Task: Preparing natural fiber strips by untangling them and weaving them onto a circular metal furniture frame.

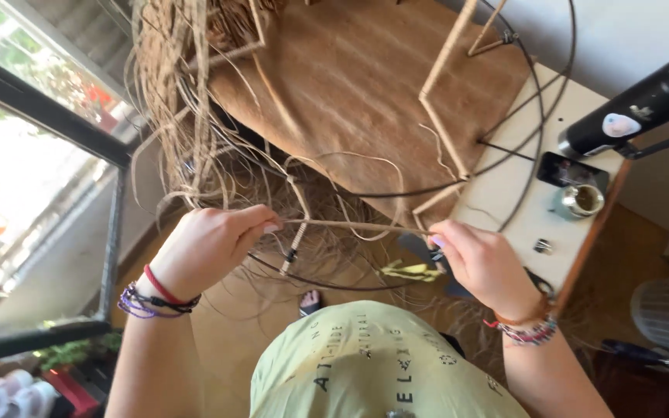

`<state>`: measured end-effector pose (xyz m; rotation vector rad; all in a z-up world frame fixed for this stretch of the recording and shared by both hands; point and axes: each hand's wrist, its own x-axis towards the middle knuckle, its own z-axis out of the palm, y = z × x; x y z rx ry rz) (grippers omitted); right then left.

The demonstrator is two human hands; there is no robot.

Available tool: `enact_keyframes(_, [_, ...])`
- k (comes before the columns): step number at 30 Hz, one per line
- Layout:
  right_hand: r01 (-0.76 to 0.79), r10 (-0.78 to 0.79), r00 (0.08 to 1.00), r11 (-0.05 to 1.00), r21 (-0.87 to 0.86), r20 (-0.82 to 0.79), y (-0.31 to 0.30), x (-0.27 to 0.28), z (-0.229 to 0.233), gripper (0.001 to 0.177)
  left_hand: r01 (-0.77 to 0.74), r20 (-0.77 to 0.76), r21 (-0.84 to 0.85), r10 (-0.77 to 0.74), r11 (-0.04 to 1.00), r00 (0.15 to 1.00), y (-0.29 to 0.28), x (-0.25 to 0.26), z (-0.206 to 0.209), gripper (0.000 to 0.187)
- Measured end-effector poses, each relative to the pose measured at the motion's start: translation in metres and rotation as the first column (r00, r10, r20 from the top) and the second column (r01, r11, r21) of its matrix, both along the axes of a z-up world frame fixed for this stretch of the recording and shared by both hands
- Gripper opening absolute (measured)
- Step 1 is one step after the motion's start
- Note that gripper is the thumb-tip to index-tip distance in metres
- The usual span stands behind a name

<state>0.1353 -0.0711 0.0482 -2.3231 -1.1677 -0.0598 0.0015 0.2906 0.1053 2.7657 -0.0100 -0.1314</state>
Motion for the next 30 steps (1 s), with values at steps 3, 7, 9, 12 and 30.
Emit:
enact_keyframes(3, [0.012,-0.007,0.999,0.994,0.109,-0.039,0.019,-0.007,0.018,0.019,0.015,-0.086,-0.097,-0.024,0.995,0.996,0.024,0.001,0.026,0.021])
enact_keyframes(7, [0.154,-0.141,0.987,0.962,0.223,-0.074,0.053,-0.014,0.034,0.019,0.114,-0.02,-0.103,-0.116,0.988,0.993,0.062,0.014,0.028,0.022])
enact_keyframes(9, [0.244,-0.249,0.968,0.923,0.296,-0.022,0.07,-0.012,0.035,0.019,0.102,-0.026,-0.171,-0.108,0.98,0.994,0.076,0.024,0.027,0.024])
enact_keyframes(12, [0.246,-0.279,0.959,0.906,0.344,0.048,0.078,0.0,0.031,0.019,0.109,0.019,-0.216,-0.108,0.97,0.994,0.094,0.041,0.016,0.024])
enact_keyframes(30, [-0.036,-0.196,0.905,0.849,0.527,0.378,0.126,0.084,0.132,0.014,0.35,0.851,-0.252,0.034,0.902,0.524,-0.005,0.093,0.055,0.022])
